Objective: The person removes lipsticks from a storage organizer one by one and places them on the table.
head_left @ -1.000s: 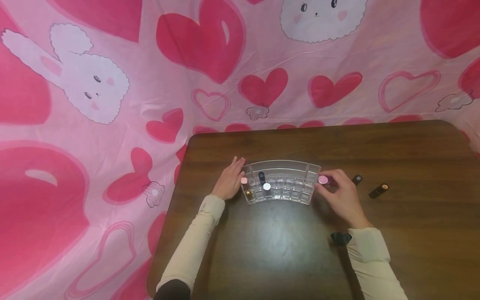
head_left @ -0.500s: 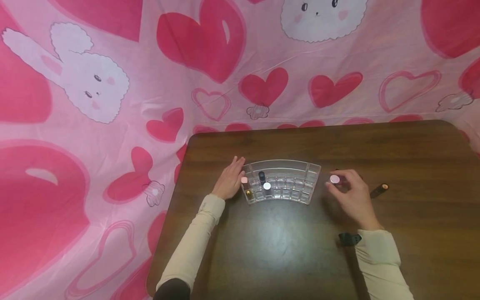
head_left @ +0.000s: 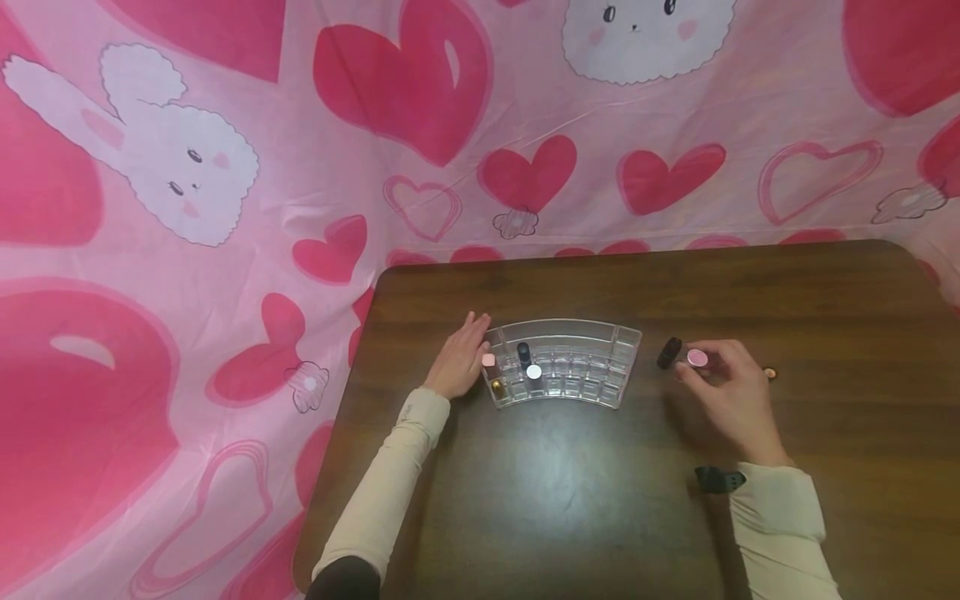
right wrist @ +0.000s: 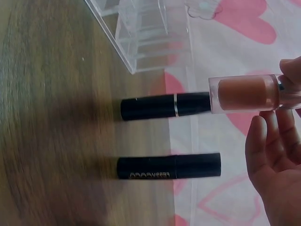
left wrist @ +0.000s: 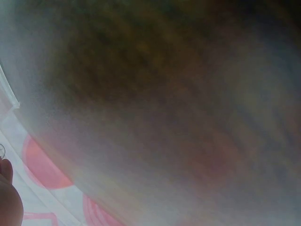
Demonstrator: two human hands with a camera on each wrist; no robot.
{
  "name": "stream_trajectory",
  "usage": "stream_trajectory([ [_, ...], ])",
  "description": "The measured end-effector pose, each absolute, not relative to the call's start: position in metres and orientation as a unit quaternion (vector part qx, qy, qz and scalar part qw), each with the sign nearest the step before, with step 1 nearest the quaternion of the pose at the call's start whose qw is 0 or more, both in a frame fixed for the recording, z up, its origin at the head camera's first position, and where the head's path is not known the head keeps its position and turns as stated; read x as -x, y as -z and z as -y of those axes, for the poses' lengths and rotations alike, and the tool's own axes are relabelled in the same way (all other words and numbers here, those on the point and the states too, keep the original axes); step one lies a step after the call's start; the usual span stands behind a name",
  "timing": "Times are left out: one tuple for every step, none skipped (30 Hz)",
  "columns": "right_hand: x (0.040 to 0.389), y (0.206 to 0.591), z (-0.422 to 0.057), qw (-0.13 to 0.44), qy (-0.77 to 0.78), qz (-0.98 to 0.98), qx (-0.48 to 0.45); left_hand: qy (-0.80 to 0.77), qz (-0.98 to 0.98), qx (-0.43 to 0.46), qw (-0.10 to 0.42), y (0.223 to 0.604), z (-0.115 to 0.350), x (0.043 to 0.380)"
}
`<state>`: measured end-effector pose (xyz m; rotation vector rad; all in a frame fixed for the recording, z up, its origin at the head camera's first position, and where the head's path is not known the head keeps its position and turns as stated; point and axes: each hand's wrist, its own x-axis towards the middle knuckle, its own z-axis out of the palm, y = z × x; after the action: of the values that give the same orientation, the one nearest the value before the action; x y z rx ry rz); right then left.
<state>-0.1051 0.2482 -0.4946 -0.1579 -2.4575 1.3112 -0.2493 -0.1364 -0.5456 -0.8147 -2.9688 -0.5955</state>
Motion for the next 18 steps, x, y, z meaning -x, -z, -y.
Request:
stream_trajectory([
  [0.104, 0.495, -0.25, 0.177, -0.464, 0.866, 0.058, 0.189, 0.947, 0.26, 0.003, 0.546, 0.136, 0.25],
  [0.104, 0.494, -0.251, 0.178, -0.464, 0.866, 0.061, 0.189, 0.947, 0.261, 0.004, 0.546, 0.136, 0.25],
  [0.103, 0.494, -0.253, 0.18, -0.465, 0.865, 0.062, 0.189, 0.946, 0.262, 0.004, 0.546, 0.137, 0.25],
  [0.102, 0.494, -0.255, 0.182, -0.464, 0.864, 0.064, 0.19, 0.946, 0.262, 0.004, 0.546, 0.137, 0.25],
  [0.102, 0.494, -0.256, 0.184, -0.465, 0.863, 0.066, 0.189, 0.946, 0.262, 0.003, 0.546, 0.137, 0.25],
  [0.101, 0.494, -0.257, 0.184, -0.464, 0.864, 0.069, 0.19, 0.947, 0.261, 0.002, 0.546, 0.137, 0.25],
  [0.1, 0.494, -0.259, 0.183, -0.462, 0.865, 0.072, 0.191, 0.947, 0.26, 0.0, 0.546, 0.137, 0.25],
  [0.099, 0.493, -0.26, 0.183, -0.458, 0.867, 0.072, 0.192, 0.947, 0.259, 0.0, 0.546, 0.137, 0.25],
  [0.099, 0.493, -0.262, 0.183, -0.457, 0.867, 0.074, 0.192, 0.947, 0.257, -0.002, 0.546, 0.137, 0.25],
  [0.098, 0.493, -0.263, 0.184, -0.454, 0.868, 0.076, 0.191, 0.948, 0.256, -0.003, 0.546, 0.137, 0.249],
  [0.097, 0.492, -0.264, 0.185, -0.454, 0.868, 0.08, 0.19, 0.948, 0.256, -0.004, 0.546, 0.137, 0.249],
  [0.096, 0.492, -0.265, 0.186, -0.453, 0.868, 0.083, 0.191, 0.948, 0.254, -0.005, 0.545, 0.137, 0.249],
  [0.095, 0.492, -0.267, 0.187, -0.452, 0.868, 0.086, 0.191, 0.948, 0.255, -0.005, 0.545, 0.137, 0.249],
  [0.095, 0.491, -0.268, 0.189, -0.451, 0.868, 0.09, 0.191, 0.948, 0.256, -0.006, 0.545, 0.137, 0.249],
  [0.094, 0.491, -0.269, 0.192, -0.451, 0.866, 0.095, 0.192, 0.947, 0.256, -0.006, 0.545, 0.137, 0.249],
  [0.093, 0.491, -0.271, 0.192, -0.452, 0.865, 0.098, 0.192, 0.947, 0.257, -0.006, 0.544, 0.137, 0.249],
  [0.092, 0.491, -0.272, 0.193, -0.451, 0.865, 0.103, 0.192, 0.947, 0.257, -0.007, 0.544, 0.137, 0.249],
  [0.091, 0.491, -0.273, 0.194, -0.449, 0.865, 0.109, 0.192, 0.947, 0.257, -0.008, 0.544, 0.137, 0.249],
])
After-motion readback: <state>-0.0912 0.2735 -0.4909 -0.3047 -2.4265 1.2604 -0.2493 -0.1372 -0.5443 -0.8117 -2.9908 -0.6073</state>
